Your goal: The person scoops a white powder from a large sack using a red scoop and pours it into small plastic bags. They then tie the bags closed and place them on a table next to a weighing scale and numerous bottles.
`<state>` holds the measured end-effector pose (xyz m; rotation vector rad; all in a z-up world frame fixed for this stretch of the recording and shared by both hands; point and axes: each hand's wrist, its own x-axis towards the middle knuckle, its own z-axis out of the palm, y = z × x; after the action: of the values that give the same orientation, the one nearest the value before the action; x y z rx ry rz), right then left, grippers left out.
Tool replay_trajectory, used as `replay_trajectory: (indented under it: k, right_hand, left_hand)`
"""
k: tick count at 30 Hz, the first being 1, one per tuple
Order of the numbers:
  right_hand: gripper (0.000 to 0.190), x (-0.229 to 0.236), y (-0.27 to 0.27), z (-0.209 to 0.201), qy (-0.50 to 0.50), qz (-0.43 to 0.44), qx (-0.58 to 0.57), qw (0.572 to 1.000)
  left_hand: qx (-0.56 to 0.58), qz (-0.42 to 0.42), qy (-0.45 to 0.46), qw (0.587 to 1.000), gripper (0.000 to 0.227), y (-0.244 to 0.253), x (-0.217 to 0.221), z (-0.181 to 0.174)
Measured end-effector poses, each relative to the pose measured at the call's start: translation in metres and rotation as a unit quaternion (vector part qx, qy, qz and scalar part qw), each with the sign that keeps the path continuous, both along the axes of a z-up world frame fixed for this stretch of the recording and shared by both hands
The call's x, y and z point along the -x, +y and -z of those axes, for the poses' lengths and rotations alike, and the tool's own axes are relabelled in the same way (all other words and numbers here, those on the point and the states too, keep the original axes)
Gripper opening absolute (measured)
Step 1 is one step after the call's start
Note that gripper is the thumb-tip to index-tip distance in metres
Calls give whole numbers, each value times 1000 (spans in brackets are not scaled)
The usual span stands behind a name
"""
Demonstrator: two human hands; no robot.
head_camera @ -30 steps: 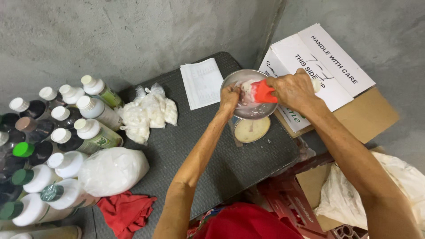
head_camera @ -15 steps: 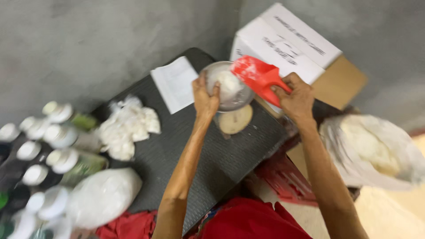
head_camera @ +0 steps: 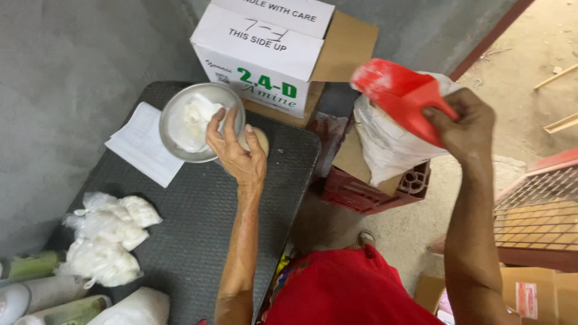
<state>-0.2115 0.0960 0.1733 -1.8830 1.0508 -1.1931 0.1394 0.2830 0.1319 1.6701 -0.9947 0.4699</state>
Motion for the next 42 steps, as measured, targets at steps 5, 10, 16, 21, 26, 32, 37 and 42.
replay_trajectory:
  k: [5, 10, 16, 21, 26, 32, 37, 42]
  right_hand:
    - [19, 81, -19, 4, 235, 137, 10, 962]
    - [27, 128, -49, 28, 361, 137, 16, 922]
    - [29, 146, -92, 61, 409, 76, 76, 906]
    - [32, 138, -124, 75, 437, 0, 115, 892]
    - [32, 124, -142, 78, 483, -59, 106, 867]
    - [29, 110, -165, 86, 543, -116, 35, 831]
    - [35, 106, -176, 121, 542, -146, -102, 821]
    - [27, 98, -184, 157, 541, -162, 9, 825]
  left_hand:
    - [-16, 113, 93, 989, 34, -41, 62, 28]
    - [-186, 281, 153, 929, 53, -89, 164, 59]
    - [-275, 321, 144, 895, 71, -124, 255, 79]
    - [-277, 237, 73, 928, 54, -132, 280, 109]
    - [-284, 148, 70, 945, 31, -123, 293, 148]
    - [-310, 154, 91, 934, 18, -112, 301, 170]
    - [-352, 171, 134, 911, 14, -102, 297, 173]
    - [-305, 224, 159, 912, 17, -108, 289, 166]
